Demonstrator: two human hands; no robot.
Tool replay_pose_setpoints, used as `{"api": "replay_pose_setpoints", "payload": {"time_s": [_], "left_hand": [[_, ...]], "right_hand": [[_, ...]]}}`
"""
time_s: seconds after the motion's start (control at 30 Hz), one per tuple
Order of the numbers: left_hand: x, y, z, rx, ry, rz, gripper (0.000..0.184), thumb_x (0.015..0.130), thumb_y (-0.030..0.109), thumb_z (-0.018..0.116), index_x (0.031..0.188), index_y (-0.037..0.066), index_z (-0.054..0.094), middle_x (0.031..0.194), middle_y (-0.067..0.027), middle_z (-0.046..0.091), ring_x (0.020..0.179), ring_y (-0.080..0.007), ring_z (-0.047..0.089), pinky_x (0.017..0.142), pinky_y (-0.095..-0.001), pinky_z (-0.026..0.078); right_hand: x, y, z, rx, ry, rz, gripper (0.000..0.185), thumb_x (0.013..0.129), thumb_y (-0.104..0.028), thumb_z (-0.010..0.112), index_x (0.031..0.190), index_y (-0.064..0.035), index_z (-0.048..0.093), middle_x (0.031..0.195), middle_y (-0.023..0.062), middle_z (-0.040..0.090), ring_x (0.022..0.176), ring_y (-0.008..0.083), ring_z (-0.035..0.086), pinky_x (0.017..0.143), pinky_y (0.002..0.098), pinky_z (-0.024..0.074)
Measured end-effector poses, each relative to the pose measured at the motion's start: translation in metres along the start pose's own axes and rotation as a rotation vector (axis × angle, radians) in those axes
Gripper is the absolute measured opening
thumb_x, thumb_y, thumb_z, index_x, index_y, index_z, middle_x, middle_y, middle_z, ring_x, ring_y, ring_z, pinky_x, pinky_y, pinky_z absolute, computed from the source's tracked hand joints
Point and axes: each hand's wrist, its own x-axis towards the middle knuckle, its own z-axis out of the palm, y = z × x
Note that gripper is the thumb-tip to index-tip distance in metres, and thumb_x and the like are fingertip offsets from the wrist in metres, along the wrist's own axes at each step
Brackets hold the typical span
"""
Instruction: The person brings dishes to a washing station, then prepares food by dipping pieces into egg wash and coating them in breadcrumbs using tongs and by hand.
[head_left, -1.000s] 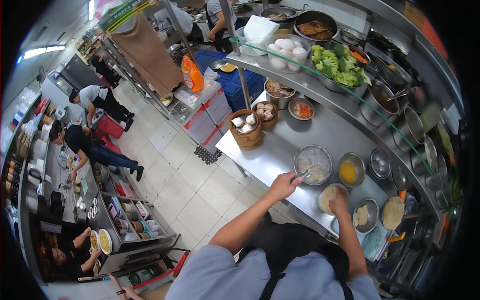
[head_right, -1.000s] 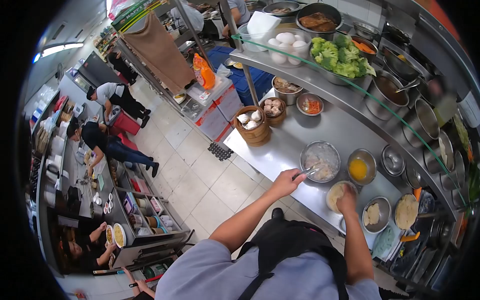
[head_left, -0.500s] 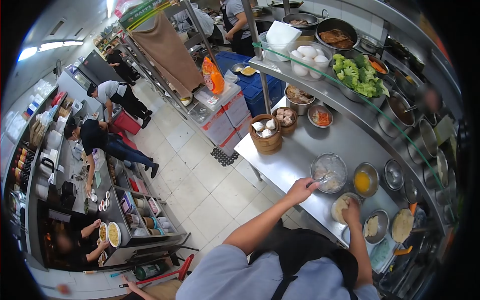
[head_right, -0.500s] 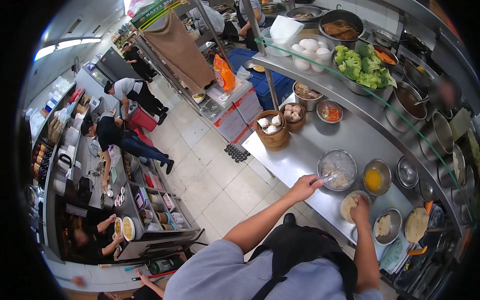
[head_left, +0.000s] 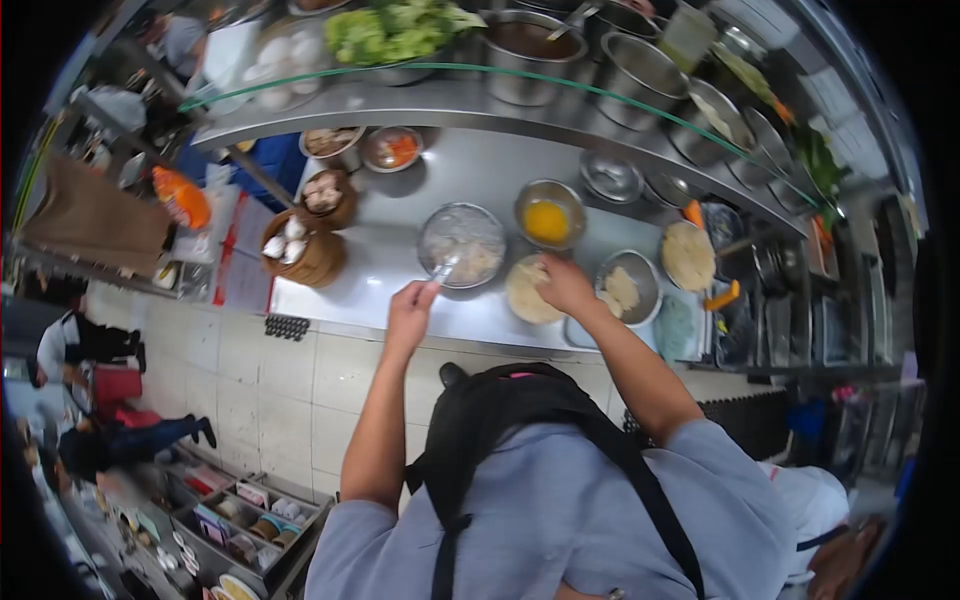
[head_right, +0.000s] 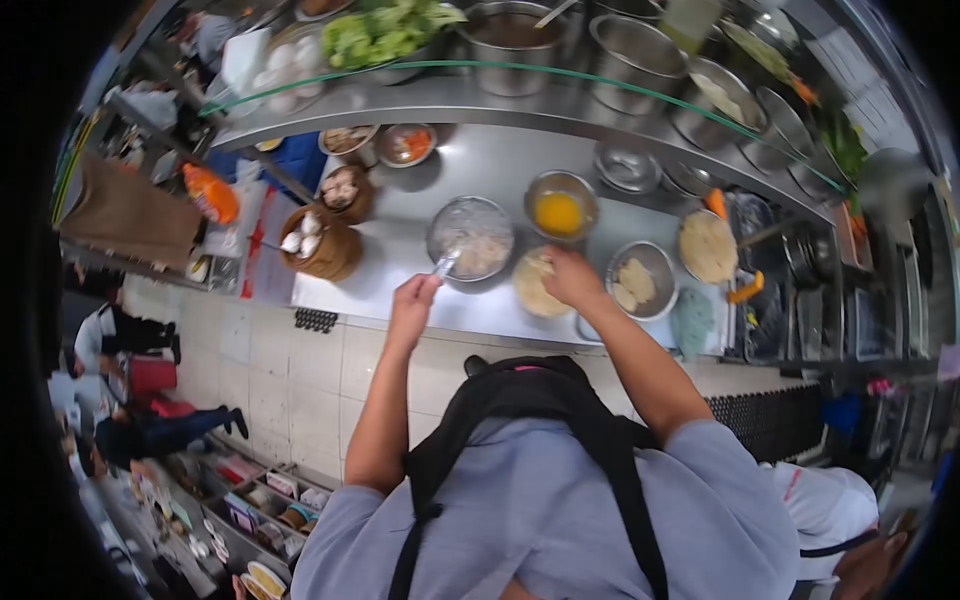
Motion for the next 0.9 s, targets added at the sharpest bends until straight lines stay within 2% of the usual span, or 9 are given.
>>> {"api": "replay_pose_setpoints", "payload": {"time_s": [0.13,0.2,0.3,0.33,0.57,0.63,0.73,0.8,0.9], "left_hand": [[-0.001,0.008,0.001,-0.022,-0.071,-0.129,0.037,0.1,0.033,0.065,0.099,-0.004,0.069,0.076,-0.0021,0.06,0.072,-0.0117,0.05,0.067,-0.0305,0.044],[0.0,0.009,0.004,-0.038,-0.072,-0.122,0.036,0.101,0.033,0.064,0.099,-0.003,0.068,0.076,0.0004,0.057,0.073,-0.0105,0.047,0.067,-0.0292,0.043],[0.0,0.014,0.003,-0.048,-0.07,-0.122,0.037,0.102,0.034,0.063,0.098,-0.003,0.068,0.076,0.0005,0.056,0.073,-0.0105,0.047,0.068,-0.0289,0.042],[0.001,0.008,0.006,-0.066,-0.047,-0.053,0.03,0.102,0.031,0.062,0.099,0.002,0.071,0.068,0.0086,0.044,0.061,-0.0036,0.035,0.054,-0.0238,0.028],[0.004,0.012,0.013,-0.043,-0.068,-0.057,0.032,0.102,0.032,0.062,0.099,0.001,0.071,0.068,0.0085,0.044,0.061,-0.0037,0.035,0.054,-0.0238,0.029],[0.002,0.016,0.013,-0.022,-0.085,-0.101,0.038,0.101,0.035,0.063,0.096,-0.003,0.068,0.076,0.0003,0.057,0.073,-0.0106,0.047,0.068,-0.0291,0.042],[0.0,0.02,0.011,-0.019,-0.084,-0.136,0.038,0.101,0.035,0.063,0.096,-0.003,0.068,0.075,0.0009,0.056,0.072,-0.0103,0.045,0.067,-0.0289,0.041],[-0.005,0.02,0.012,-0.027,-0.074,-0.123,0.038,0.101,0.034,0.064,0.096,-0.003,0.068,0.074,0.0014,0.054,0.071,-0.01,0.044,0.066,-0.0288,0.04],[-0.004,0.022,0.01,-0.025,-0.068,-0.112,0.038,0.101,0.034,0.064,0.095,-0.003,0.068,0.073,0.0018,0.053,0.07,-0.0098,0.044,0.065,-0.0289,0.04]], "right_hand": [[-0.002,0.016,0.025,-0.127,0.224,-0.147,0.035,0.077,-0.014,0.067,0.112,-0.0073,0.063,0.105,0.022,0.069,0.103,0.0425,0.066,0.091,0.0499,0.053],[0.005,0.026,0.024,-0.119,-0.083,-0.11,0.025,0.078,-0.014,0.067,0.101,-0.0046,0.065,0.097,0.019,0.07,0.095,0.0394,0.068,0.085,0.0482,0.0539],[0.024,0.035,0.012,0.157,-0.071,0.009,0.022,0.079,-0.015,0.065,0.098,-0.0032,0.067,0.095,0.0204,0.07,0.093,0.0386,0.068,0.083,0.0468,0.0534],[0.029,0.035,0.011,0.158,-0.075,0.009,0.022,0.079,-0.015,0.065,0.098,-0.0032,0.067,0.095,0.0204,0.07,0.093,0.0386,0.068,0.083,0.0468,0.0534],[0.054,0.055,0.071,-0.046,-0.19,0.049,0.029,0.078,-0.018,0.065,0.101,0.0,0.067,0.1,0.0248,0.069,0.097,0.0406,0.067,0.084,0.0472,0.0528],[0.048,0.044,0.058,-0.021,-0.267,0.052,0.028,0.076,-0.016,0.066,0.1,-0.0012,0.067,0.098,0.0243,0.069,0.095,0.0399,0.067,0.084,0.0473,0.0528],[0.021,0.018,0.034,-0.071,-0.181,0.005,0.034,0.074,-0.017,0.07,0.103,-0.0012,0.067,0.105,0.0237,0.069,0.103,0.0392,0.066,0.09,0.0465,0.0533],[0.004,0.016,0.046,-0.215,0.15,-0.096,0.036,0.072,-0.017,0.07,0.104,0.0006,0.066,0.106,0.0241,0.069,0.104,0.0401,0.067,0.095,0.0472,0.0535],[0.011,0.012,0.049,-0.254,0.078,-0.025,0.043,0.072,-0.019,0.072,0.11,-0.0001,0.065,0.11,0.0239,0.069,0.106,0.0392,0.067,0.094,0.0473,0.0538]]}}
